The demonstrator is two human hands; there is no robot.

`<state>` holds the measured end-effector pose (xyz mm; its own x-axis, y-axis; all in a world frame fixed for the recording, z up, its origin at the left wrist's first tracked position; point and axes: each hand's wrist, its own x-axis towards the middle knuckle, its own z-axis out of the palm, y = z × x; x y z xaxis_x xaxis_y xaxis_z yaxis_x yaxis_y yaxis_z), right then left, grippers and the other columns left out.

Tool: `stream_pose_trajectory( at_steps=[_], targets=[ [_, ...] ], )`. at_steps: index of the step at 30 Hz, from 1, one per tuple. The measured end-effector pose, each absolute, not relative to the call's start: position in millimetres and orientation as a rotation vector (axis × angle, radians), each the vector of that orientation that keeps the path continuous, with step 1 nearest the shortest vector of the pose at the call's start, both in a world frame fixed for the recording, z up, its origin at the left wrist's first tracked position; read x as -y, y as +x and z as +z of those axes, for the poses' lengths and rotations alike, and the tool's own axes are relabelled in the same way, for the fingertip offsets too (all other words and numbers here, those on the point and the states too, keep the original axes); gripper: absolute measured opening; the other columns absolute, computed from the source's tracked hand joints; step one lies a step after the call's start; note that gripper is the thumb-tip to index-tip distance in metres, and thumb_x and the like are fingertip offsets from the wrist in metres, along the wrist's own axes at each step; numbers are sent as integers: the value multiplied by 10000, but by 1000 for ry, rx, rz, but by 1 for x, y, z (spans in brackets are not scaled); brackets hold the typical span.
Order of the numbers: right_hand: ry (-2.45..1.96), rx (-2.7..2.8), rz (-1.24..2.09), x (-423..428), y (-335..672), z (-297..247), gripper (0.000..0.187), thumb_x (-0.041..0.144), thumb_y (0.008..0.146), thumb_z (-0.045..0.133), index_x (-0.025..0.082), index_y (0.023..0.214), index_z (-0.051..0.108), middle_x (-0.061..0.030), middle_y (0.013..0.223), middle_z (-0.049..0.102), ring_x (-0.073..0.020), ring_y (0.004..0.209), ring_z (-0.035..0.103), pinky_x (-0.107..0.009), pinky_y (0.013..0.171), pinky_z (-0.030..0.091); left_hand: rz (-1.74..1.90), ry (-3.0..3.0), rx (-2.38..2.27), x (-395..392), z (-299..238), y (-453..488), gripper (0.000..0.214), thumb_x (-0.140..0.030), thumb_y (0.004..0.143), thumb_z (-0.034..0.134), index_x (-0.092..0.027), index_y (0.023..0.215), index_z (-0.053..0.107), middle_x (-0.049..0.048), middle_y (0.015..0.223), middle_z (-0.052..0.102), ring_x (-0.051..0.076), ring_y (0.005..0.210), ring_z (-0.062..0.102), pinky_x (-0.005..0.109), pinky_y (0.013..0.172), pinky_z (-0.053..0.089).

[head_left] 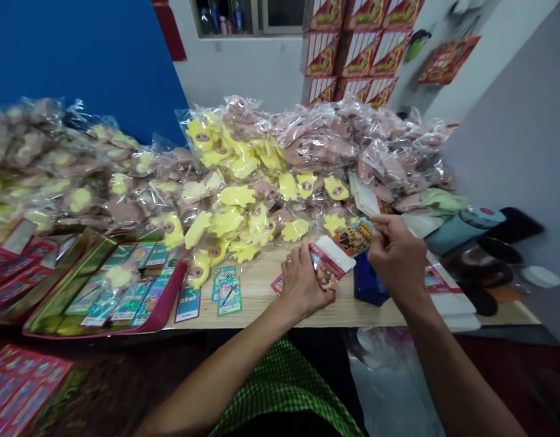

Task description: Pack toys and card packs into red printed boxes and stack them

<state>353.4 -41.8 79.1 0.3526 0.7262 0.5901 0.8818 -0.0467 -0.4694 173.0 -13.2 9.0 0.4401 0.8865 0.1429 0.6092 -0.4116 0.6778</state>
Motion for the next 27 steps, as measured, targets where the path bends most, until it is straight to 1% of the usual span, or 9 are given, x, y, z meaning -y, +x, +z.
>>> stream_pose_trajectory(
  at_steps=[4, 7, 10, 12, 16, 18, 21, 23, 27],
  targets=[
    [-1574, 1588, -296, 46, 317, 83, 167, 169, 935, 498, 208, 990, 650, -48, 838, 702, -219, 690, 657, -317, 667, 499, 1158, 2140, -1133, 22, 12, 151, 1168, -394, 561, 897, -215, 1480, 198, 184, 1408, 419, 409, 1308, 468, 581, 1109, 434],
    [-1437, 1891, -288, 52, 287, 89, 203, 118, 949, 452, 189, 930, 641, -121, 995, 678, -286, 956, 655, -404, 845, 521, 1404, 2090, -1150, 21, 8, 141, 1080, -431, 628, 875, -214, 1464, 228, 167, 1316, 484, 376, 1187, 548, 565, 1024, 492],
    [-1410, 2029, -330, 60, 273, 89, 190, 172, 985, 491, 157, 1067, 661, -202, 1330, 581, -405, 1271, 519, -572, 1015, 427, 1515, 1971, -1282, 17, -1, 132, 1112, -468, 661, 878, -194, 1501, 203, 175, 1316, 498, 373, 1195, 565, 581, 1011, 496],
    [-1362, 1941, -317, 65, 272, 80, 233, 190, 1006, 504, 159, 1212, 609, -210, 1420, 522, -410, 1352, 465, -598, 1065, 389, 1530, 1909, -1309, 15, -7, 125, 1231, -507, 628, 918, -193, 1541, 155, 195, 1382, 454, 391, 1276, 521, 598, 1064, 464],
    [-1224, 1839, -56, 63, 270, 51, 253, 147, 1020, 466, 194, 1266, 500, -155, 1226, 621, -289, 1125, 635, -437, 930, 524, 1553, 1888, -1138, 15, -13, 112, 1194, -574, 689, 894, -221, 1569, 168, 188, 1392, 433, 355, 1291, 501, 545, 1073, 471],
    [-1164, 1842, -24, 58, 267, 41, 235, 126, 1016, 452, 211, 1229, 506, -110, 1088, 650, -252, 948, 674, -375, 799, 550, 1619, 1873, -1039, 15, -10, 105, 843, -527, 842, 784, -231, 1494, 339, 148, 1317, 498, 298, 1217, 545, 470, 1020, 505],
    [-1102, 1873, -56, 50, 265, 38, 171, 118, 1018, 458, 220, 1118, 551, -88, 1011, 643, -246, 913, 669, -352, 757, 546, 1662, 1743, -975, 11, 1, 93, 244, -416, 1029, 546, -213, 1156, 588, 77, 1123, 611, 213, 1062, 609, 360, 937, 520],
    [-1084, 1896, -6, 47, 268, 40, 148, 122, 1021, 478, 224, 1083, 565, -81, 1026, 633, -231, 909, 660, -340, 764, 545, 1590, 1590, -918, 8, 10, 86, 205, -391, 1050, 513, -208, 1014, 598, 28, 956, 632, 159, 892, 621, 282, 823, 520],
    [-1136, 1749, 222, 47, 274, 41, 377, 158, 1007, 550, 237, 1366, 464, -69, 1113, 626, -174, 753, 636, -318, 714, 550, 1470, 1435, -743, 6, 17, 76, 215, -369, 1021, 593, -241, 1194, 596, -1, 937, 654, 123, 814, 611, 240, 782, 505]
  ],
)
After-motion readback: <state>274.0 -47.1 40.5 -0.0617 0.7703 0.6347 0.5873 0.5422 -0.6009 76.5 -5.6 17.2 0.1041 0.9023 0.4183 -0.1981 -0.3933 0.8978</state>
